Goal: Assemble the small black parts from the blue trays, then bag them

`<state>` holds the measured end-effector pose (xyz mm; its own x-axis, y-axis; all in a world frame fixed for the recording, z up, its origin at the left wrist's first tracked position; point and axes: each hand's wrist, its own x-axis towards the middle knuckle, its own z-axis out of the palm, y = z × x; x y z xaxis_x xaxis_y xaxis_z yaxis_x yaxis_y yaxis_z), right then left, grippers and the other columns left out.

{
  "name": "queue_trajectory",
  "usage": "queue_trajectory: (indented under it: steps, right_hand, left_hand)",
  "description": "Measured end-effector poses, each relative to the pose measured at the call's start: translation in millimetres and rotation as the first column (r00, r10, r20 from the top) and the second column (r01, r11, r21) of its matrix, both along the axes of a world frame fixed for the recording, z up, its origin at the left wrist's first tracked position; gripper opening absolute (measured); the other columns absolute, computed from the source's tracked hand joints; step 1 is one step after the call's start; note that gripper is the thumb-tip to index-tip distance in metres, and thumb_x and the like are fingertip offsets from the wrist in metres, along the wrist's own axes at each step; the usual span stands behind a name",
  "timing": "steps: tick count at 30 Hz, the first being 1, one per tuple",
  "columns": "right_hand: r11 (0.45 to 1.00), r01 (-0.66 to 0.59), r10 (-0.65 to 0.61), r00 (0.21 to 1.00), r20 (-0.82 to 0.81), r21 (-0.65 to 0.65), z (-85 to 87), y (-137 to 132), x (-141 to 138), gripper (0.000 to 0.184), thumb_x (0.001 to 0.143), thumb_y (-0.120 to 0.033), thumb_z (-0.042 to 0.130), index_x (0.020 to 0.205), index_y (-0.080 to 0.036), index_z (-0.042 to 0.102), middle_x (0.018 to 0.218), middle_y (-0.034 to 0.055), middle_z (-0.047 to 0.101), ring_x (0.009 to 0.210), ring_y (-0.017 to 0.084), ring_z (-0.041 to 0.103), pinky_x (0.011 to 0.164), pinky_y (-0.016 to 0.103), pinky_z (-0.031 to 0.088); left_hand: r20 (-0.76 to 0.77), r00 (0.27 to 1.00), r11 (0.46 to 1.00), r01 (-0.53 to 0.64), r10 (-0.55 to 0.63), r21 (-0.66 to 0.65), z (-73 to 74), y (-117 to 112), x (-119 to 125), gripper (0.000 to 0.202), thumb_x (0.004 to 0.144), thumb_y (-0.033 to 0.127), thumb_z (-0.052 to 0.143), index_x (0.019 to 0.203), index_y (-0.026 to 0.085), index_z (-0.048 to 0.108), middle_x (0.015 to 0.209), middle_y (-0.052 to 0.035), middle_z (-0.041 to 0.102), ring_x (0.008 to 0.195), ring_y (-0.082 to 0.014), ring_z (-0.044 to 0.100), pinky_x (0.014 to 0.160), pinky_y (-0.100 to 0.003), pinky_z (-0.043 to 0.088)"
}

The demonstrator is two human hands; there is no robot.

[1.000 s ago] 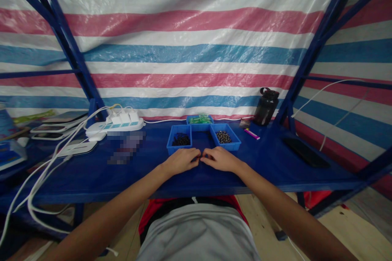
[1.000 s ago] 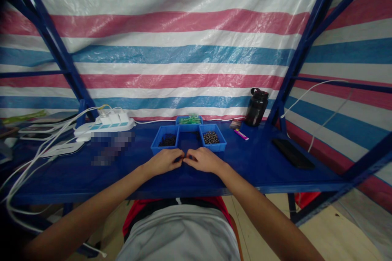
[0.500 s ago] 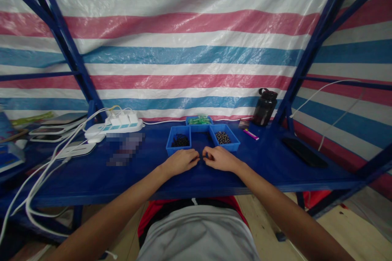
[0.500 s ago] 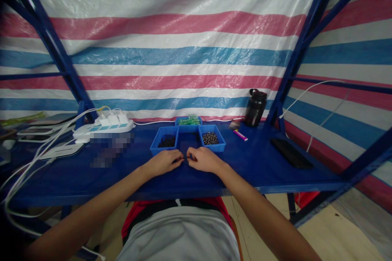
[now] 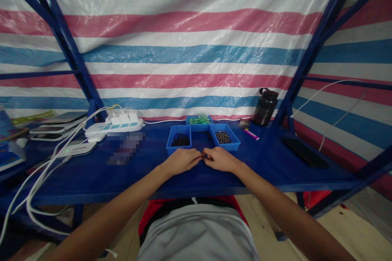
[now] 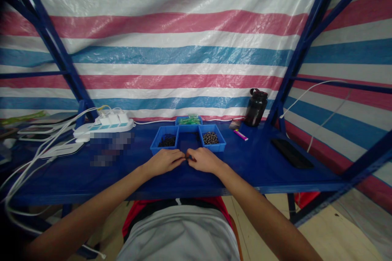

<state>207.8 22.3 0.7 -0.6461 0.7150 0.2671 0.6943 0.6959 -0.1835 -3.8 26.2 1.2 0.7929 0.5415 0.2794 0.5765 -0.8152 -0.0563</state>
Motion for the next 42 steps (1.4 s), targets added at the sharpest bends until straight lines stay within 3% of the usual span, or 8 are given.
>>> queue_trajectory:
  steps: [4,11,22,32,42]
  right_hand:
    - [1.0,0.008,-0.008,0.999,-0.052,0.0,2.5,0.7,2.0,0.016,0.085,-0.017,0.052,0.099,-0.018,0.059,0.067,-0.0015,0.064,0.063,0.013,0.059,0.059,0.022,0.032]
    - [0.999,-0.03,0.032,0.99,-0.139,0.011,4.3,-3.9,0.8,0.017,0.092,-0.028,0.047,0.1,-0.02,0.06,0.066,-0.0017,0.064,0.06,0.012,0.059,0.059,0.021,0.034]
    - [0.998,0.038,-0.037,0.999,-0.015,0.045,2.8,-0.8,0.3,0.015,0.091,-0.028,0.048,0.089,-0.018,0.059,0.068,0.0003,0.065,0.063,0.014,0.06,0.059,0.023,0.031]
    - [0.998,-0.02,0.013,0.994,0.108,0.058,-1.6,0.2,-1.2,0.023,0.095,-0.032,0.043,0.085,-0.018,0.058,0.074,0.0036,0.067,0.068,0.015,0.061,0.06,0.025,0.03]
    - [0.997,0.054,-0.055,0.998,0.008,0.048,-0.6,1.5,0.9,0.019,0.094,-0.032,0.044,0.094,-0.019,0.057,0.073,0.0025,0.065,0.068,0.015,0.061,0.062,0.024,0.032]
  left_hand:
    - [-0.038,0.997,0.997,-0.071,0.07,-0.013,-1.0,0.9,0.9,0.021,0.096,0.029,0.039,0.09,0.019,0.056,0.078,-0.0012,0.065,0.072,-0.0161,0.063,0.061,-0.022,0.042]
    - [-0.063,0.992,0.994,-0.113,0.112,-0.002,0.0,-1.8,1.5,0.018,0.096,0.028,0.038,0.097,0.02,0.054,0.081,-0.0029,0.066,0.074,-0.0183,0.065,0.061,-0.023,0.044]
    - [-0.039,0.991,0.992,-0.125,0.124,-0.032,5.1,-5.4,3.8,0.019,0.098,0.025,0.035,0.095,0.019,0.052,0.085,-0.0027,0.065,0.076,-0.0174,0.065,0.063,-0.023,0.045]
    - [-0.033,0.997,0.997,-0.074,0.074,0.024,2.1,-2.9,3.4,0.025,0.099,0.028,0.032,0.09,0.018,0.053,0.082,-0.0025,0.064,0.074,-0.0164,0.063,0.063,-0.023,0.044]
    - [-0.064,0.986,0.988,-0.155,0.154,-0.001,2.0,-2.9,3.8,0.029,0.099,0.034,0.03,0.089,0.018,0.053,0.076,-0.0041,0.065,0.072,-0.0197,0.066,0.062,-0.025,0.045]
